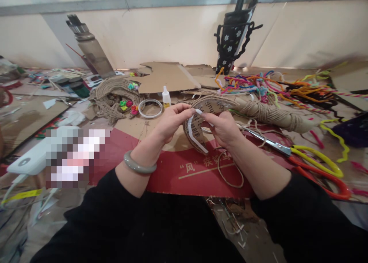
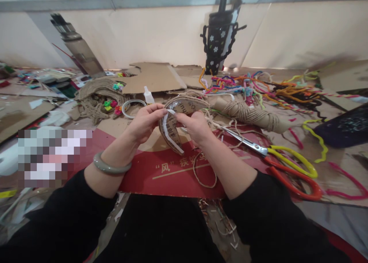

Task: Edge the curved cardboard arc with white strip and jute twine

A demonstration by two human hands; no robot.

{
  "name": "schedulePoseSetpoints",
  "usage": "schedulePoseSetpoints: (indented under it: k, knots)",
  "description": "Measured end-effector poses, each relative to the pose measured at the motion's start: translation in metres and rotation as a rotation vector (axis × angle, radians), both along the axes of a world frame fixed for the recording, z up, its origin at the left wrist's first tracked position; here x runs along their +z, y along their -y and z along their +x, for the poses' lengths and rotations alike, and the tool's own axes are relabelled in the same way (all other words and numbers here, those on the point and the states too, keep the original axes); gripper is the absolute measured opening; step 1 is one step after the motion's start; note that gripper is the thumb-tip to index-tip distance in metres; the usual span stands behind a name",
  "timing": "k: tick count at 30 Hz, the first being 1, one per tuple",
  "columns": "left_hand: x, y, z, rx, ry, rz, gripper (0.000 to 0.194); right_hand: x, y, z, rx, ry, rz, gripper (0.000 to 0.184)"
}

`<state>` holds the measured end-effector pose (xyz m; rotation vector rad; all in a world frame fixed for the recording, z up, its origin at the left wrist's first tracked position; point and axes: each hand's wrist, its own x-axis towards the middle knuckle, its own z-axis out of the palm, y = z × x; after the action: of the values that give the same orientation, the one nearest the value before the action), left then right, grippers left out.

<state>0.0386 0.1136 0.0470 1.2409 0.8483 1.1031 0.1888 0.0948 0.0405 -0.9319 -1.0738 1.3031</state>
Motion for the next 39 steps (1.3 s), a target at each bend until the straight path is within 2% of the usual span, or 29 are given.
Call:
schedulePoseSetpoints:
  k: [4,15,22,32,39]
  knots:
    - [-0.002,-0.002,0.0,0.01,0.004,0.007,0.027,-0.003,-0.001,-0.001,0.025,0.014,0.038,0.023]
    - [0.001,0.0,0.001,0.017,-0.043,0.03,0.017,-0.003,-0.001,0.001,0.022,-0.011,0.021,0.027]
    - [0.001,0.001,0.0,0.009,-0.06,0.027,0.017,-0.007,-0.004,0.0,0.016,0.02,0.081,0.018]
    - [0.001,0.001,0.0,0.011,-0.091,0.035,0.018,-0.012,-0.006,0.001,0.012,-0.008,0.134,0.019]
    - [0.002,0.002,0.0,0.016,-0.114,0.053,0.016,-0.01,-0.003,0.001,0.022,-0.045,0.043,0.024]
